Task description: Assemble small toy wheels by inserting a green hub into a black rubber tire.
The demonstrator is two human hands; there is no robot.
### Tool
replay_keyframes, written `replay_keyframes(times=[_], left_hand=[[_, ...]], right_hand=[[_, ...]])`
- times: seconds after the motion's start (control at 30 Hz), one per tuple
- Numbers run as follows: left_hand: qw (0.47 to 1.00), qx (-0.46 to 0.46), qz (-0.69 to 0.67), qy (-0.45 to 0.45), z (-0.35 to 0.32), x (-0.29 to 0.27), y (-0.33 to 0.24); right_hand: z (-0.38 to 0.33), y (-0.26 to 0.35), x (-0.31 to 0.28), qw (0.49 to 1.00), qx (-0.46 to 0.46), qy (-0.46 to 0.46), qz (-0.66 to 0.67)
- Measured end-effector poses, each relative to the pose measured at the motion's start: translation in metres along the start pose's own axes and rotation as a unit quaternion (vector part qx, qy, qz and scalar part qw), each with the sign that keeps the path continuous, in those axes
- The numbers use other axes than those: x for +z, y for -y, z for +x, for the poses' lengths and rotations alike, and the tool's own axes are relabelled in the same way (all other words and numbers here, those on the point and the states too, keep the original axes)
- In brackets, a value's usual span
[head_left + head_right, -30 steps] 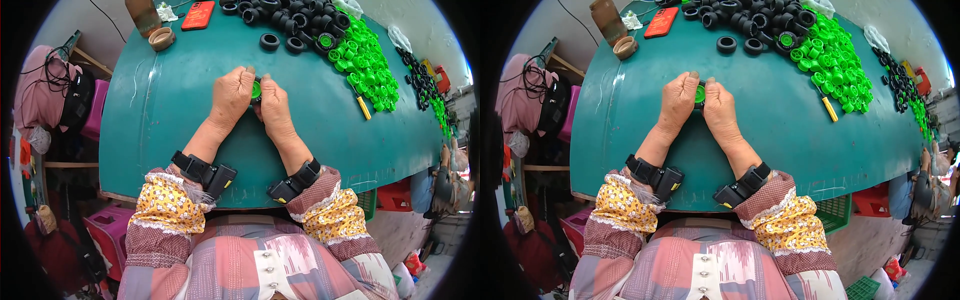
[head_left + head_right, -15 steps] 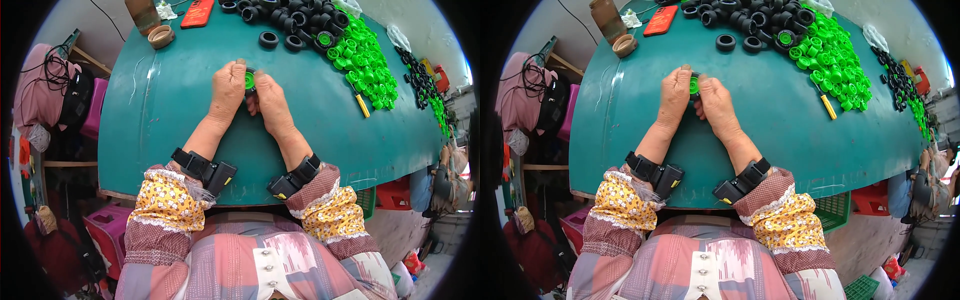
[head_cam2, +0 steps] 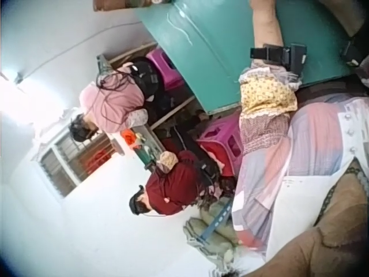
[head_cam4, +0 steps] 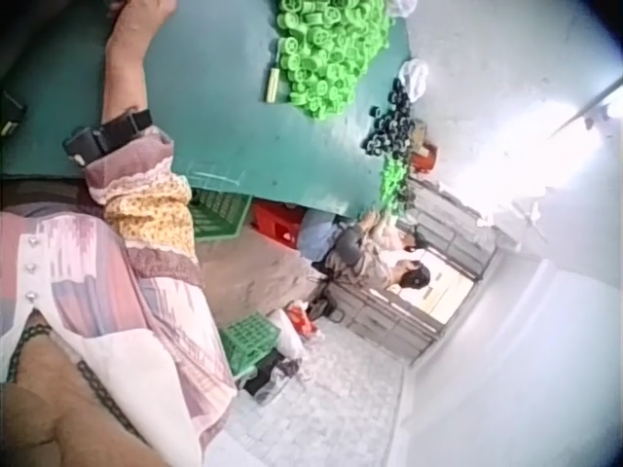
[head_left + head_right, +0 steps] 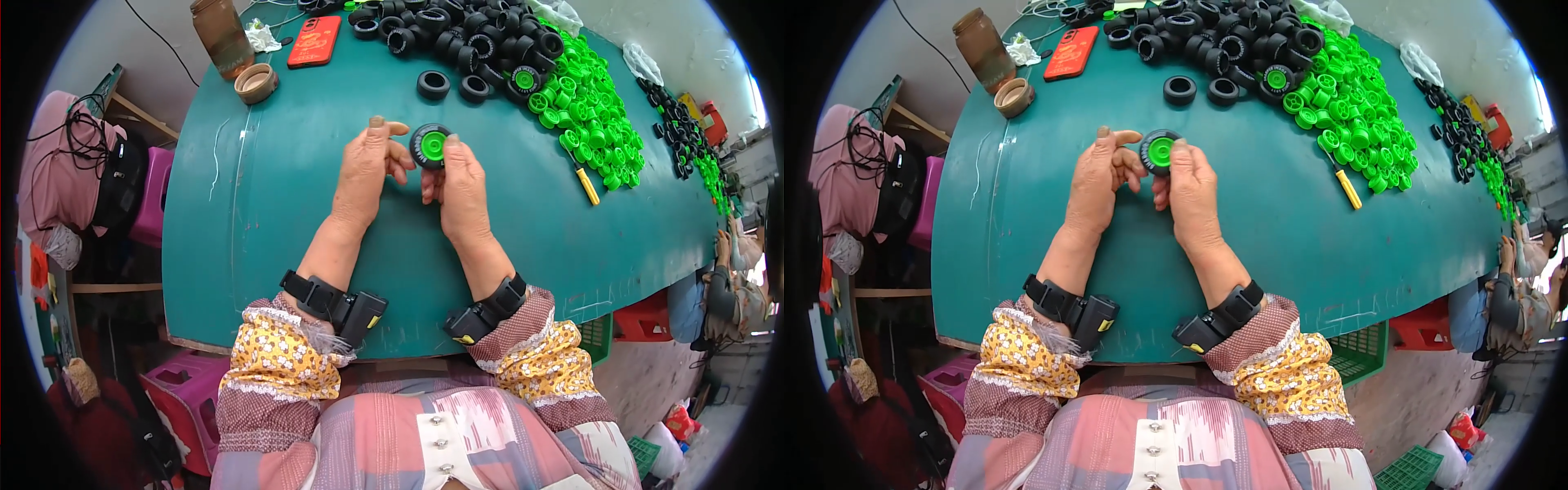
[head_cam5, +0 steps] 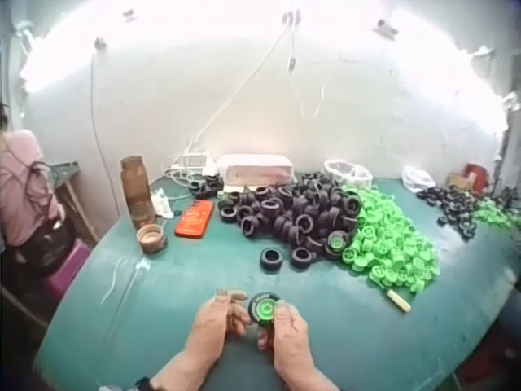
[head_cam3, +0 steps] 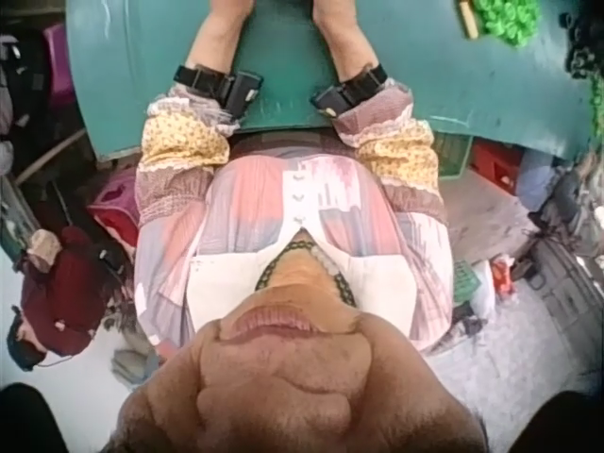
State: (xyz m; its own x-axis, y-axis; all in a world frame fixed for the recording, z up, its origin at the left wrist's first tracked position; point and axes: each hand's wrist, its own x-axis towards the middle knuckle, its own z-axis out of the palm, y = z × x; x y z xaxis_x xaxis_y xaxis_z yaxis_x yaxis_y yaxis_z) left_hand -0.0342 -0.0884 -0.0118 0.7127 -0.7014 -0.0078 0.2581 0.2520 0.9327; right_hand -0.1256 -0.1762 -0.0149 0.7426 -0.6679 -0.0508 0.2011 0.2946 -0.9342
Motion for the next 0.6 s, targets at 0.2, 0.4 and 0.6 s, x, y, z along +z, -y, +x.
replay_keyframes(times=[0.2,0.4,0.6], left_hand=[[0.998,-0.029,-0.027,-0.039,0.004,-0.009,0.003],[0.999,-0.014,0.044,0.021,0.006,-0.007,0.001],[0.997,-0.031,0.069,0.008,0.003,-0.011,-0.010]], right_hand=[[0.001,0.002,-0.001,0.998,0.058,0.018,0.002],[0.003,0.004,-0.008,0.995,0.075,0.061,-0.013],[0.002,0.002,-0.002,0.992,0.074,0.097,-0.043]])
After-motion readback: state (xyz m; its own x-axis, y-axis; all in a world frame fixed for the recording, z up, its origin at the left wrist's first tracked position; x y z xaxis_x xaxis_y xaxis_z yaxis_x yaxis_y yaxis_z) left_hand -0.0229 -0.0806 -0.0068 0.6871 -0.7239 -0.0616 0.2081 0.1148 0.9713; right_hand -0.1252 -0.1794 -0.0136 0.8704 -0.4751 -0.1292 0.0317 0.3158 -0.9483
